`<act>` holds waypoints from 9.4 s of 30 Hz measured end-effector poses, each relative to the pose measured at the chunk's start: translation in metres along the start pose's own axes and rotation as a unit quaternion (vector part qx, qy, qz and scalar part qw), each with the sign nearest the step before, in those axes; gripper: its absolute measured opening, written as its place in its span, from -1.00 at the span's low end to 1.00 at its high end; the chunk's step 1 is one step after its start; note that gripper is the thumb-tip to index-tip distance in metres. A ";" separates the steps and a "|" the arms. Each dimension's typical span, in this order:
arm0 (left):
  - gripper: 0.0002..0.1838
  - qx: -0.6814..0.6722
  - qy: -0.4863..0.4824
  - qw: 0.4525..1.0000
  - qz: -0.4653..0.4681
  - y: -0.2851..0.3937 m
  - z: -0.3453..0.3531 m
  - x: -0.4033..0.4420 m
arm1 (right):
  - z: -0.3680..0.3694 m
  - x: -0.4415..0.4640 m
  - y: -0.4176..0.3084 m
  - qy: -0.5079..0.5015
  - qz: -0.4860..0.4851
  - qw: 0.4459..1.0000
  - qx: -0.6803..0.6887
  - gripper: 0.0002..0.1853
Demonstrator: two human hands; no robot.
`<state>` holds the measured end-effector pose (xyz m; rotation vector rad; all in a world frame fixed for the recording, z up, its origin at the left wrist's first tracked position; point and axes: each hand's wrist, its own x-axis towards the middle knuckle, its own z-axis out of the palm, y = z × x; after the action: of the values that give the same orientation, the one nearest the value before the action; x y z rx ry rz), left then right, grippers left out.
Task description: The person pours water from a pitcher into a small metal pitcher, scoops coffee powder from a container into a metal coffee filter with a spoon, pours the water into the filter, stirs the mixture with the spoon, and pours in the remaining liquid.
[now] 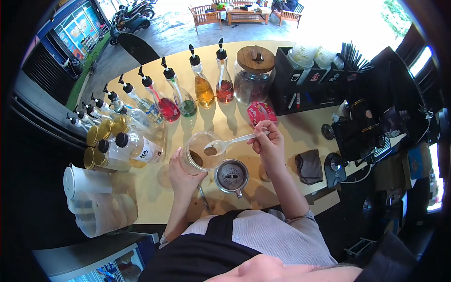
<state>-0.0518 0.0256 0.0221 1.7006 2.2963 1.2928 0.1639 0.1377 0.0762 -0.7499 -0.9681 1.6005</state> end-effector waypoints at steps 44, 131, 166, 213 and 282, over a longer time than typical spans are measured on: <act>-0.08 -0.237 -0.006 0.968 -0.084 -0.023 0.030 -0.018 | -0.060 -0.026 0.018 0.007 -0.005 0.999 0.042 -0.83; -0.07 -0.289 0.016 0.957 -0.022 -0.110 -0.133 -0.100 | 0.168 -0.081 0.151 -0.179 -0.221 0.864 -0.415 -0.76; -0.09 -0.408 -0.202 0.890 -0.003 -0.154 -0.138 -0.071 | 0.256 -0.153 0.086 -0.217 -0.285 0.760 -0.542 -0.48; -0.18 -0.206 0.127 0.961 0.132 -0.137 -0.084 -0.109 | 0.157 -0.180 0.122 -0.049 -0.496 0.777 -0.385 -0.40; -0.52 -0.466 -0.038 0.855 -0.223 -0.019 0.111 -0.045 | -0.053 -0.023 0.009 0.133 -0.034 0.990 -0.043 -0.68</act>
<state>0.0016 0.0553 -0.0820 0.8065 1.4212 1.7224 0.2108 0.1257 0.0426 -0.9528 -0.8615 1.3658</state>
